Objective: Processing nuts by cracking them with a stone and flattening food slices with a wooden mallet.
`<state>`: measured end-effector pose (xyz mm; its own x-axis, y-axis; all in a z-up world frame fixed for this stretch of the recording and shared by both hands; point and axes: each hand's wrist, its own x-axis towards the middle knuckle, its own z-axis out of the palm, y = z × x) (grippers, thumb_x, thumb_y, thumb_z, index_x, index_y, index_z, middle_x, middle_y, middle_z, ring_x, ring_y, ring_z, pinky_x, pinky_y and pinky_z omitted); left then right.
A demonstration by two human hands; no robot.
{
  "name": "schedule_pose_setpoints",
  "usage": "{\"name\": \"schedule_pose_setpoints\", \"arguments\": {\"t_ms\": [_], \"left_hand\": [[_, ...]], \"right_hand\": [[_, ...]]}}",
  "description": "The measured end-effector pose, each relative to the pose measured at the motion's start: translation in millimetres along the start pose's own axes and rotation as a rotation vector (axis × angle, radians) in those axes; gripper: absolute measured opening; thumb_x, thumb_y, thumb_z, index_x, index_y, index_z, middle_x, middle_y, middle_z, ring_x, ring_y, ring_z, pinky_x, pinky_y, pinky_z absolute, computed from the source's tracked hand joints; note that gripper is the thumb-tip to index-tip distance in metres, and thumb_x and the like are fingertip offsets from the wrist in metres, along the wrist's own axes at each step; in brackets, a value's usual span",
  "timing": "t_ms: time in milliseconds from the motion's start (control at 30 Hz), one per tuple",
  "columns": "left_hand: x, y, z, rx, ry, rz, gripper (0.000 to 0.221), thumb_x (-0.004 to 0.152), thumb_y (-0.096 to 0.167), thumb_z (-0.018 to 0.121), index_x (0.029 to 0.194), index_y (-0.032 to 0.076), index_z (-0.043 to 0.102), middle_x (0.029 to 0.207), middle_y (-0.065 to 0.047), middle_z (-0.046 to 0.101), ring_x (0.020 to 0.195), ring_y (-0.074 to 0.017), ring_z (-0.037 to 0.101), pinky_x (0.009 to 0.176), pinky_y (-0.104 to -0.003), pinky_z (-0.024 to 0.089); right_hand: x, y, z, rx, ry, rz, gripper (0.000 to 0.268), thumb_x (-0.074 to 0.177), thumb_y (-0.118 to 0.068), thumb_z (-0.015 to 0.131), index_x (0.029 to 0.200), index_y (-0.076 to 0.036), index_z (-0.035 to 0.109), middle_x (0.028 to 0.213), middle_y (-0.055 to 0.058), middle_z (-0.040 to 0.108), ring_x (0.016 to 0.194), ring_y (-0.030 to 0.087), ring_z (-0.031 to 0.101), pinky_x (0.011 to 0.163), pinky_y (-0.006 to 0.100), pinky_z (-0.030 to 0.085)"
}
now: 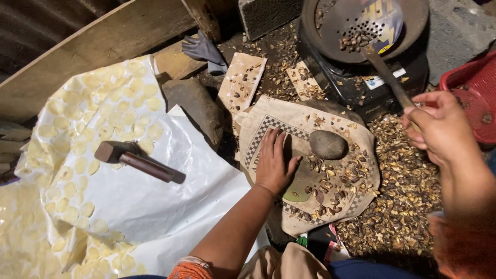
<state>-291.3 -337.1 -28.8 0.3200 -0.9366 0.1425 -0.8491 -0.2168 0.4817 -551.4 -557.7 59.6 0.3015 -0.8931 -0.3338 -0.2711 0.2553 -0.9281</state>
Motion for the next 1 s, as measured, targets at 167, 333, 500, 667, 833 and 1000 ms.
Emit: {"name": "schedule_pose_setpoints", "arguments": {"t_ms": [167, 333, 500, 667, 833, 1000], "left_hand": [[-1, -3, 0, -0.046, -0.049, -0.048, 0.097, 0.094, 0.063, 0.052, 0.158, -0.002, 0.02, 0.167, -0.026, 0.015, 0.157, -0.0416, 0.012, 0.127, -0.051, 0.017], [-5, -7, 6, -0.058, -0.105, -0.095, 0.121, 0.083, 0.076, 0.052, 0.162, -0.003, 0.007, 0.17, -0.03, -0.004, 0.159, -0.0388, -0.004, 0.129, -0.048, 0.012], [-3, -11, 13, -0.041, -0.006, 0.027, 0.11, 0.09, 0.069, 0.056, 0.165, 0.009, 0.002, 0.173, -0.025, 0.003, 0.161, -0.0402, 0.013, 0.129, -0.048, 0.026], [-4, 0, -9, -0.129, 0.057, 0.121, 0.024, 0.098, 0.027, 0.065, 0.112, 0.008, 0.067, 0.126, -0.009, 0.061, 0.125, -0.0302, 0.053, 0.114, -0.045, 0.045], [-9, 1, -11, -0.149, 0.009, 0.094, 0.02, 0.101, 0.023, 0.06, 0.118, 0.012, 0.06, 0.126, -0.009, 0.061, 0.12, -0.0287, 0.055, 0.109, -0.045, 0.046], [-4, -8, 2, -0.034, 0.015, 0.033, 0.062, 0.102, 0.033, 0.057, 0.154, 0.006, 0.036, 0.149, -0.018, 0.05, 0.136, -0.0353, 0.049, 0.121, -0.05, 0.038]], "right_hand": [[-38, 17, -20, -0.149, -0.104, -0.048, 0.038, 0.105, 0.01, 0.046, 0.139, 0.006, 0.03, 0.081, 0.023, 0.049, 0.039, 0.021, 0.032, 0.025, 0.033, 0.02], [-79, 48, -34, -0.327, -0.213, 0.047, 0.052, 0.088, 0.025, 0.053, 0.137, 0.01, 0.042, 0.066, 0.031, 0.054, 0.036, 0.037, 0.044, 0.024, 0.045, 0.032], [-97, 27, -24, -0.775, -0.168, -0.21, 0.04, 0.091, 0.004, 0.065, 0.128, 0.012, 0.054, 0.074, 0.022, 0.07, 0.045, 0.03, 0.068, 0.038, 0.038, 0.06], [5, 17, -8, -0.396, -0.029, -0.32, 0.039, 0.11, 0.015, 0.053, 0.144, 0.013, 0.034, 0.089, 0.024, 0.058, 0.049, 0.027, 0.047, 0.037, 0.034, 0.035], [43, -7, 30, -0.417, 0.067, -0.246, 0.026, 0.112, 0.005, 0.051, 0.135, 0.01, 0.04, 0.103, 0.018, 0.071, 0.054, 0.021, 0.055, 0.041, 0.031, 0.042], [-47, -35, 105, -0.892, -0.085, -0.793, 0.029, 0.083, 0.009, 0.06, 0.111, 0.008, 0.066, 0.114, 0.023, 0.063, 0.102, 0.034, 0.057, 0.09, 0.043, 0.051]]}}
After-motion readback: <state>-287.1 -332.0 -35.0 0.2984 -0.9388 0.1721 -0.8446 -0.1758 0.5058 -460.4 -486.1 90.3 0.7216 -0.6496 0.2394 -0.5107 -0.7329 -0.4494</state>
